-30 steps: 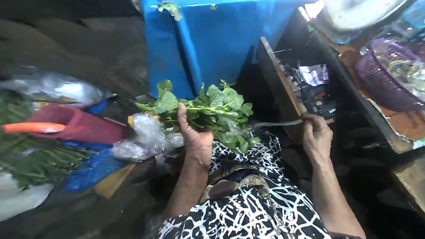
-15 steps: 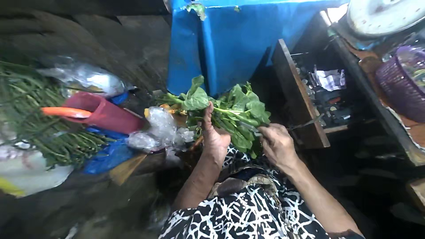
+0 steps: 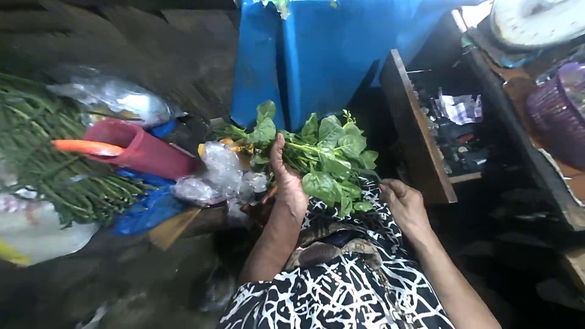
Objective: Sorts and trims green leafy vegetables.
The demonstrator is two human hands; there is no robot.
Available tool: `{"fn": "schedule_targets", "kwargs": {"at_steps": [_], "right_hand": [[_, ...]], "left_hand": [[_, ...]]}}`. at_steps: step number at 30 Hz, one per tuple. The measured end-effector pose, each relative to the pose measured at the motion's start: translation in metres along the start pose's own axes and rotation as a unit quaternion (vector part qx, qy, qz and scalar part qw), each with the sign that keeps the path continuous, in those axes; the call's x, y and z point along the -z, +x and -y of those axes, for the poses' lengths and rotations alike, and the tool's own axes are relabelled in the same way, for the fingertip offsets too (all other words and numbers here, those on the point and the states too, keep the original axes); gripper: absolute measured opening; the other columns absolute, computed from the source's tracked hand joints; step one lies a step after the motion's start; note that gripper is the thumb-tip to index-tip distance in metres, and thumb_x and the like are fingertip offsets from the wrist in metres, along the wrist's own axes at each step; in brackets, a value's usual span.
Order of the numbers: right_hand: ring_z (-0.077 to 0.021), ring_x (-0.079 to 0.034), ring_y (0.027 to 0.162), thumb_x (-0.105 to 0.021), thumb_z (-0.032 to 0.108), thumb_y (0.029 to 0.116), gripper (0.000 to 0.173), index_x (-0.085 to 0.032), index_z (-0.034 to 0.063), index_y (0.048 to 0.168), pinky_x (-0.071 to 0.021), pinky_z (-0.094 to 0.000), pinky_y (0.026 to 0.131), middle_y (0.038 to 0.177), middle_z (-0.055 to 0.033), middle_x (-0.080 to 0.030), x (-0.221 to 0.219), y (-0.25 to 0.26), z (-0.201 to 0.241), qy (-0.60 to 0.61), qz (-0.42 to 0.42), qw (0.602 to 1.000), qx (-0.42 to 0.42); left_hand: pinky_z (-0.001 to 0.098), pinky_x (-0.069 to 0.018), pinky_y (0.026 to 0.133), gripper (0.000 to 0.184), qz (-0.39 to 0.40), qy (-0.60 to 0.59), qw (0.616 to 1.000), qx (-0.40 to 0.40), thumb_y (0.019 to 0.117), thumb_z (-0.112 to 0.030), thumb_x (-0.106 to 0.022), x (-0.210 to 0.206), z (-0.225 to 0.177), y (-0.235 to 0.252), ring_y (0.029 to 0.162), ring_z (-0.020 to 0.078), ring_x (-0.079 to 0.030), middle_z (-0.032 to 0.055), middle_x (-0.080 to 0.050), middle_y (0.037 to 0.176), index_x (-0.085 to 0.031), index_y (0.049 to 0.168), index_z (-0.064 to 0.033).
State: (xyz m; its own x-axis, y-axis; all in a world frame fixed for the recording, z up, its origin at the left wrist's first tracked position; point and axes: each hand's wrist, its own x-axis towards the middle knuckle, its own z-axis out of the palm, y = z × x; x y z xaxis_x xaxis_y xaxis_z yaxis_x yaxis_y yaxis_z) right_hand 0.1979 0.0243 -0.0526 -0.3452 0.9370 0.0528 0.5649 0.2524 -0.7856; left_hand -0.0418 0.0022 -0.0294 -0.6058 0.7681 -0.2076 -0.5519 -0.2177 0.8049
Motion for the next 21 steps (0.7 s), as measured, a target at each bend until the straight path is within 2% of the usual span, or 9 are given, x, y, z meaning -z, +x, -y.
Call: {"fn": "schedule_targets", "kwargs": {"at_steps": [2, 3, 6, 8, 11, 13, 16, 18, 21], "right_hand": [[-0.0102, -0.067, 0.075, -0.052, 0.021, 0.1054, 0.030, -0.073, 0.0002, 0.110, -0.0578, -0.0320, 0.074, 0.085, -0.0071, -0.071, -0.011, 0.005, 0.007, 0.030, 0.030, 0.999, 0.004], [-0.0120, -0.067, 0.078, -0.051, 0.023, 0.1056, 0.030, -0.073, 0.0012, 0.107, -0.0562, -0.0337, 0.076, 0.086, -0.0078, -0.071, -0.017, 0.007, 0.008, 0.022, 0.048, 0.999, 0.005], [-0.0336, -0.071, 0.101, -0.050, 0.022, 0.1062, 0.033, -0.071, -0.0009, 0.115, -0.0536, -0.0542, 0.094, 0.103, -0.0201, -0.073, -0.018, 0.016, 0.002, -0.076, 0.104, 0.990, -0.060], [-0.0396, -0.068, 0.109, -0.047, 0.016, 0.1052, 0.033, -0.069, -0.0014, 0.123, -0.0504, -0.0588, 0.098, 0.111, -0.0237, -0.072, -0.012, 0.019, -0.020, -0.117, 0.102, 0.981, -0.120], [-0.0367, -0.070, 0.105, -0.044, 0.016, 0.1057, 0.034, -0.068, 0.0016, 0.125, -0.0523, -0.0566, 0.096, 0.112, -0.0217, -0.072, -0.013, 0.013, -0.053, -0.134, 0.082, 0.976, -0.149], [-0.0360, -0.070, 0.101, -0.044, 0.016, 0.1063, 0.034, -0.069, 0.0020, 0.124, -0.0527, -0.0569, 0.094, 0.108, -0.0210, -0.073, -0.017, 0.007, -0.061, -0.122, 0.083, 0.976, -0.160], [-0.0360, -0.069, 0.107, -0.043, 0.018, 0.1068, 0.035, -0.068, 0.0037, 0.126, -0.0514, -0.0573, 0.096, 0.111, -0.0202, -0.073, -0.014, 0.007, -0.069, -0.131, 0.090, 0.971, -0.180], [-0.0366, -0.068, 0.113, -0.043, 0.020, 0.1082, 0.035, -0.067, 0.0042, 0.129, -0.0496, -0.0576, 0.100, 0.117, -0.0203, -0.072, -0.013, 0.010, -0.069, -0.151, 0.090, 0.965, -0.195], [-0.0372, -0.066, 0.118, -0.039, 0.023, 0.1100, 0.038, -0.064, 0.0079, 0.134, -0.0477, -0.0597, 0.102, 0.124, -0.0198, -0.069, -0.014, 0.016, -0.067, -0.171, 0.098, 0.953, -0.230]], "left_hand": [[0.0420, -0.0533, 0.100, 0.044, 0.012, -0.001, 1.000, 0.028, 0.0986, -0.053, -0.059, -0.002, 0.005, -0.005, 0.121, 0.0126, -0.060, -0.0042, -0.064, 0.129, -0.057, 0.136, -0.0285], [0.0408, -0.0554, 0.097, 0.042, 0.023, -0.009, 0.999, 0.040, 0.0987, -0.053, -0.058, -0.005, 0.007, -0.008, 0.117, 0.0118, -0.063, -0.0041, -0.066, 0.125, -0.059, 0.132, -0.0274], [0.0367, -0.0582, 0.089, 0.032, 0.042, -0.016, 0.999, 0.017, 0.1031, -0.046, -0.052, -0.005, 0.000, -0.006, 0.107, 0.0094, -0.066, -0.0037, -0.068, 0.115, -0.061, 0.126, -0.0238], [0.0338, -0.0606, 0.084, 0.026, 0.014, -0.033, 0.998, -0.047, 0.1069, -0.036, -0.042, -0.004, -0.014, 0.009, 0.098, 0.0080, -0.068, -0.0030, -0.069, 0.105, -0.058, 0.119, -0.0202], [0.0340, -0.0585, 0.090, 0.031, 0.007, -0.049, 0.992, -0.117, 0.1102, -0.031, -0.031, 0.006, -0.028, 0.026, 0.104, 0.0086, -0.066, -0.0010, -0.066, 0.110, -0.053, 0.125, -0.0168], [0.0332, -0.0586, 0.090, 0.029, -0.005, -0.045, 0.991, -0.128, 0.1092, -0.030, -0.031, 0.010, -0.031, 0.029, 0.102, 0.0083, -0.067, -0.0018, -0.067, 0.107, -0.054, 0.122, -0.0173], [0.0336, -0.0590, 0.089, 0.029, 0.008, -0.061, 0.990, -0.124, 0.1097, -0.029, -0.030, 0.012, -0.028, 0.029, 0.101, 0.0088, -0.067, -0.0009, -0.067, 0.105, -0.055, 0.119, -0.0172], [0.0323, -0.0585, 0.089, 0.028, 0.030, -0.050, 0.991, -0.122, 0.1104, -0.028, -0.031, 0.013, -0.026, 0.024, 0.102, 0.0075, -0.066, -0.0018, -0.067, 0.106, -0.055, 0.119, -0.0175], [0.0309, -0.0564, 0.093, 0.028, 0.076, -0.021, 0.990, -0.118, 0.1088, -0.034, -0.042, 0.018, -0.022, 0.005, 0.110, 0.0056, -0.064, -0.0052, -0.066, 0.118, -0.059, 0.128, -0.0231]]}}
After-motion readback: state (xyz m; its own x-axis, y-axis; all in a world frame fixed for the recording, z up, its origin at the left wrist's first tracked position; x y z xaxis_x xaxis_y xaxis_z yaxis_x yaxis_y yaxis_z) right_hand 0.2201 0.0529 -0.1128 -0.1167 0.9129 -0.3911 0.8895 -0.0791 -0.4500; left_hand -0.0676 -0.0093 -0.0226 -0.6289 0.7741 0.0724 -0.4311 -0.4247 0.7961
